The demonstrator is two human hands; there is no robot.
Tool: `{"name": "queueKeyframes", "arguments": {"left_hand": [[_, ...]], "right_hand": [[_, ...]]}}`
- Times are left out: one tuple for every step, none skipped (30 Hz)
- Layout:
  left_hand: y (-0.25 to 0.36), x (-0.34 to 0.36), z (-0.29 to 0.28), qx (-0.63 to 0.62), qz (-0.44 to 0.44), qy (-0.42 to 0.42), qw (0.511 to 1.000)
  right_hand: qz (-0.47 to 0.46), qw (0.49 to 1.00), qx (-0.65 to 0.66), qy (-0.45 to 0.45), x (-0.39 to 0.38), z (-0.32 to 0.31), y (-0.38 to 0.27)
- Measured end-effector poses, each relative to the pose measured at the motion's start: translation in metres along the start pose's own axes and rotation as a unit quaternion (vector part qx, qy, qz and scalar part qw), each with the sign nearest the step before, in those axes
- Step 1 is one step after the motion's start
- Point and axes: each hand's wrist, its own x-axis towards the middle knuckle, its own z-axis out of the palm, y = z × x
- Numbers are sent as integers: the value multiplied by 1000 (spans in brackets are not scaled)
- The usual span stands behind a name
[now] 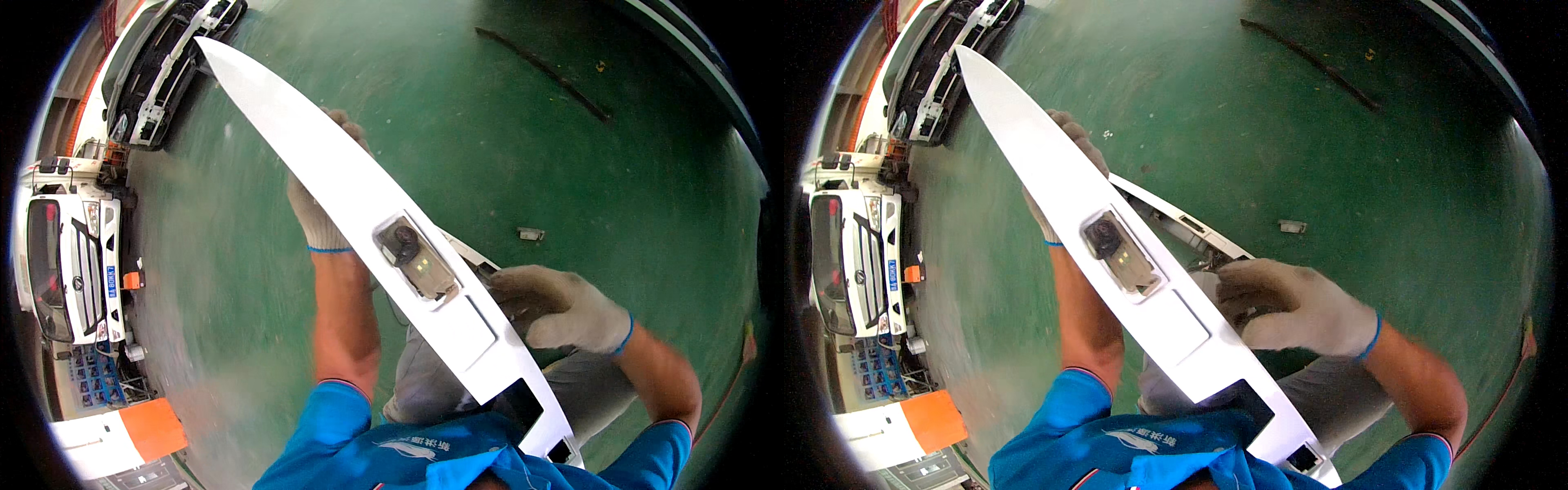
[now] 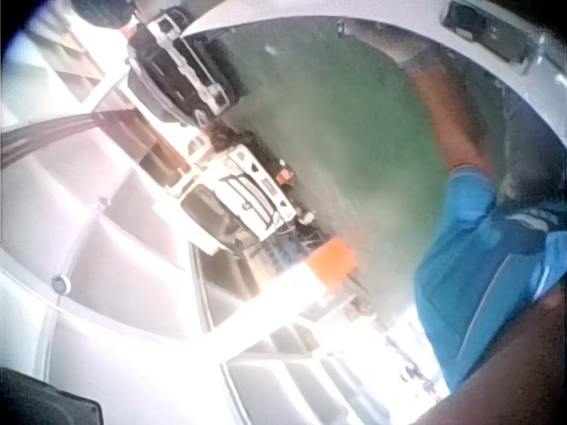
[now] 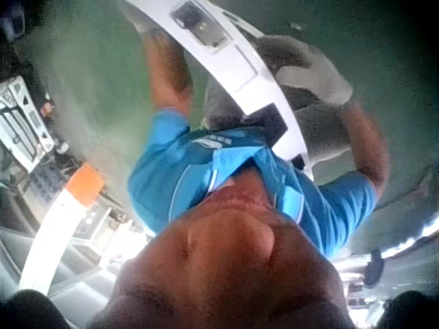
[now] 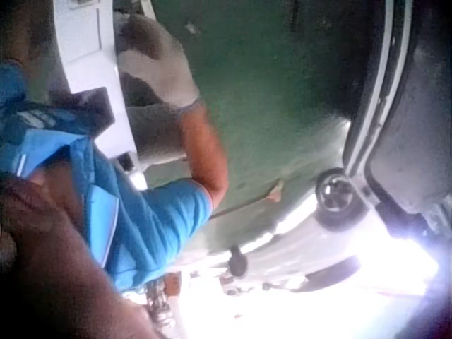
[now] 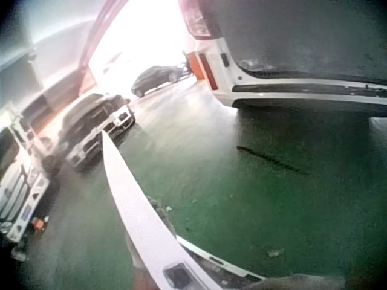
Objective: The person disassembles a white car bumper trim piece on a green workshop floor, removing small plastic clips and detaching wiring harnesses. They then reassemble the components, inserting the clips back into the trim and reconnecting the wires to the sensors.
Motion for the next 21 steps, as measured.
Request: {"name": "queueKeyframes", "arguments": {"left_hand": [[-1,5,-2,-42,-7,-18,999],[-1,11,-3,-86,-14,-35,996],[1,19,-4,-116,-22,-51,992],[4,27,-6,-111,-18,-49,992],[6,38,-8,-116,-39,-81,989],[6,48,-10,-121,-61,-112,984],[4,51,-11,-126,-67,-127,981],[2,55,-13,-127,-38,-78,988],[0,58,-13,-143,-53,-51,987],[-3,64,-13,-158,-68,-28,985],[-6,68,-12,-168,-95,-31,981],[-9,58,-8,-59,-73,61,994],[-11,49,-3,116,-46,98,987],[-14,41,3,252,33,190,948],[-17,33,10,379,108,286,873],[-12,22,21,448,144,315,824],[-8,11,33,508,172,359,764],[-12,2,44,582,160,280,746],[-19,-12,57,647,141,222,715],[-34,-30,73,696,132,154,689],[-37,-28,79,703,124,173,678]], "right_hand": [[25,1000,-12,7,-7,2,4],[45,999,-22,12,-16,5,5],[66,997,-33,16,-24,9,5],[76,997,10,-26,-33,13,4],[109,993,-33,-38,-39,19,4],[98,993,-20,-56,-44,24,5],[128,989,-39,-64,-51,28,5],[135,988,-39,-63,-53,28,4],[125,990,-2,-65,-56,28,3],[123,990,18,-66,-55,29,4],[122,989,38,-70,-54,28,3],[110,993,-10,-36,-55,27,0],[99,994,-57,-3,-59,25,-5],[114,986,-113,37,-62,25,-10],[104,984,-118,88,-68,24,-17],[126,972,-128,152,-74,23,-25],[131,965,-147,174,-76,21,-31],[138,957,-165,196,-78,19,-37],[117,957,-177,199,-78,18,-41],[112,950,-212,200,-81,15,-46],[104,955,-197,197,-83,14,-50]]}}
